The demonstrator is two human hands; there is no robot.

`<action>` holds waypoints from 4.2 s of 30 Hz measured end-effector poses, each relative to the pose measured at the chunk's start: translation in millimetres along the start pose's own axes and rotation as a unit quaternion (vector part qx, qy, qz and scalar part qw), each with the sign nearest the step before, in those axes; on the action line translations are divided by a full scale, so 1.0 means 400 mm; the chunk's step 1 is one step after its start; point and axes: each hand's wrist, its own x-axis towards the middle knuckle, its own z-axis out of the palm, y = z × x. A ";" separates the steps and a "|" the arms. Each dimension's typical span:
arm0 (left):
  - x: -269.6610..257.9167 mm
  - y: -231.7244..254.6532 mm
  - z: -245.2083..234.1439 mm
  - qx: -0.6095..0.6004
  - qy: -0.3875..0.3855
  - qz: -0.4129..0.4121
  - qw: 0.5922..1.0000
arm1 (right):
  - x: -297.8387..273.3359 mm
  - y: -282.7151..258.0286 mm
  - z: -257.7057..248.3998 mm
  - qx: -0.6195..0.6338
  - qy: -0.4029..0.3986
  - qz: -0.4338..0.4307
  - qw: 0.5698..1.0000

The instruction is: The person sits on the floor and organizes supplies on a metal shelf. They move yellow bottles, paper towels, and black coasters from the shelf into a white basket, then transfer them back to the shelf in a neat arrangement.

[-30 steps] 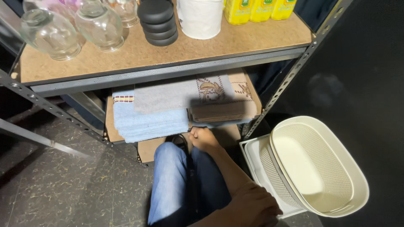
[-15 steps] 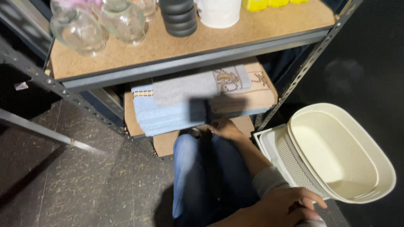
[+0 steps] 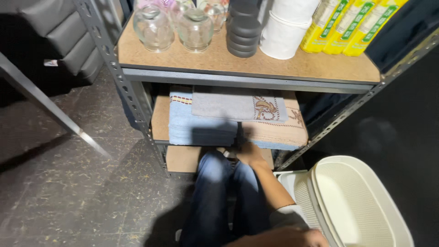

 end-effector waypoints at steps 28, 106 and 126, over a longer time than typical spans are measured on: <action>0.037 -0.718 -0.311 0.137 -0.142 -0.437 0.878 | -0.106 0.058 0.109 0.243 0.093 -0.122 0.958; 0.082 -0.672 -0.339 0.139 -0.136 -0.433 0.880 | -0.090 0.085 0.068 0.155 0.055 0.003 0.986; 0.077 -0.677 -0.340 0.133 -0.148 -0.413 0.889 | -0.099 0.035 0.082 0.164 0.174 -0.007 0.971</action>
